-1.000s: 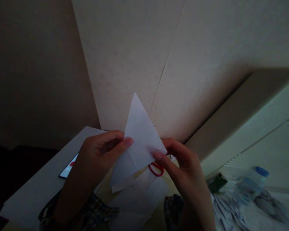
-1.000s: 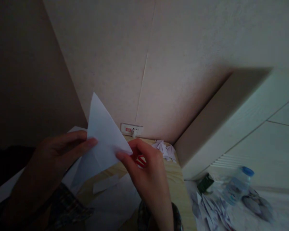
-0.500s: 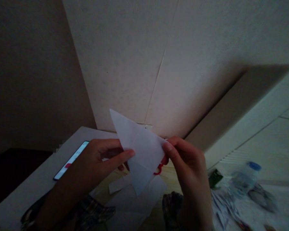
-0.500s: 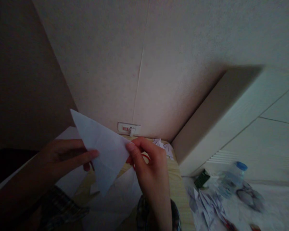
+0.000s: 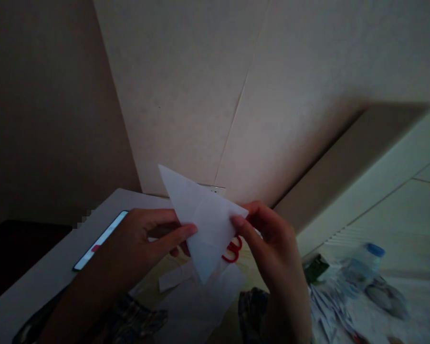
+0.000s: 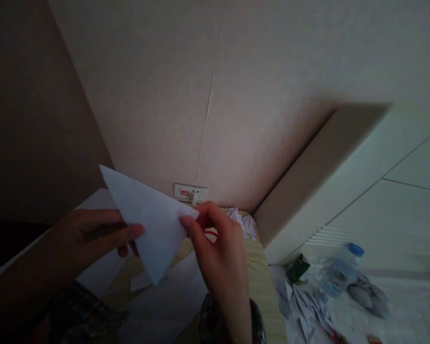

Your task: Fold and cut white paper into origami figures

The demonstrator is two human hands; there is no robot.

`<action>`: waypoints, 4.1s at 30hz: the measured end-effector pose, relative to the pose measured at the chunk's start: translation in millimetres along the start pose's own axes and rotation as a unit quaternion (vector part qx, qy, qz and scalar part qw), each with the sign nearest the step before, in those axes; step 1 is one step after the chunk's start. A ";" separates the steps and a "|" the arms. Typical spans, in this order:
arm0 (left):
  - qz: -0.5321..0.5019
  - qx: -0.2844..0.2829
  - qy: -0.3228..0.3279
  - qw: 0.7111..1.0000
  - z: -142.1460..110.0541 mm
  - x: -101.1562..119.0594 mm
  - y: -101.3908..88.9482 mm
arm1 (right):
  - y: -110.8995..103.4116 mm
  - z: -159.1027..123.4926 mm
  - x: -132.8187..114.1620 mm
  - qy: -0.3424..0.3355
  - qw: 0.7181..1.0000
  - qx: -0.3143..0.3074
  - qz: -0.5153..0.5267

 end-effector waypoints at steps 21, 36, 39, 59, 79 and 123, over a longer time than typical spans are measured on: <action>0.097 -0.050 0.142 0.984 -6.0 7.9 11.1 | 16.2 -13.4 -23.2 -0.195 0.966 -0.137 -0.097; -0.003 -0.011 0.045 0.999 -2.0 1.0 6.8 | 14.0 -7.3 -12.8 -0.066 0.991 -0.101 -0.058; -0.001 -0.007 0.076 0.997 -2.4 5.5 6.3 | 13.9 -6.9 -13.7 -0.069 0.991 -0.099 -0.062; 0.049 -0.060 0.081 0.994 -6.8 8.4 16.3 | 21.5 -6.4 -0.6 0.015 0.989 -0.146 0.037; 0.022 -0.038 0.072 0.996 -10.0 9.7 11.4 | 28.3 -7.7 7.4 0.098 0.970 -0.182 0.125; -0.002 -0.043 0.011 0.999 -2.9 1.3 18.2 | 7.4 -11.7 -18.0 -0.115 0.987 -0.056 -0.092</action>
Point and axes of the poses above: each hand's wrist, its own z-axis towards the middle knuckle, its own y-axis out of the palm, x = y × z, the point moved 8 cm from there along z, towards the middle knuckle, and after that the axes turned 15 degrees about x, right-handed, at the moved point
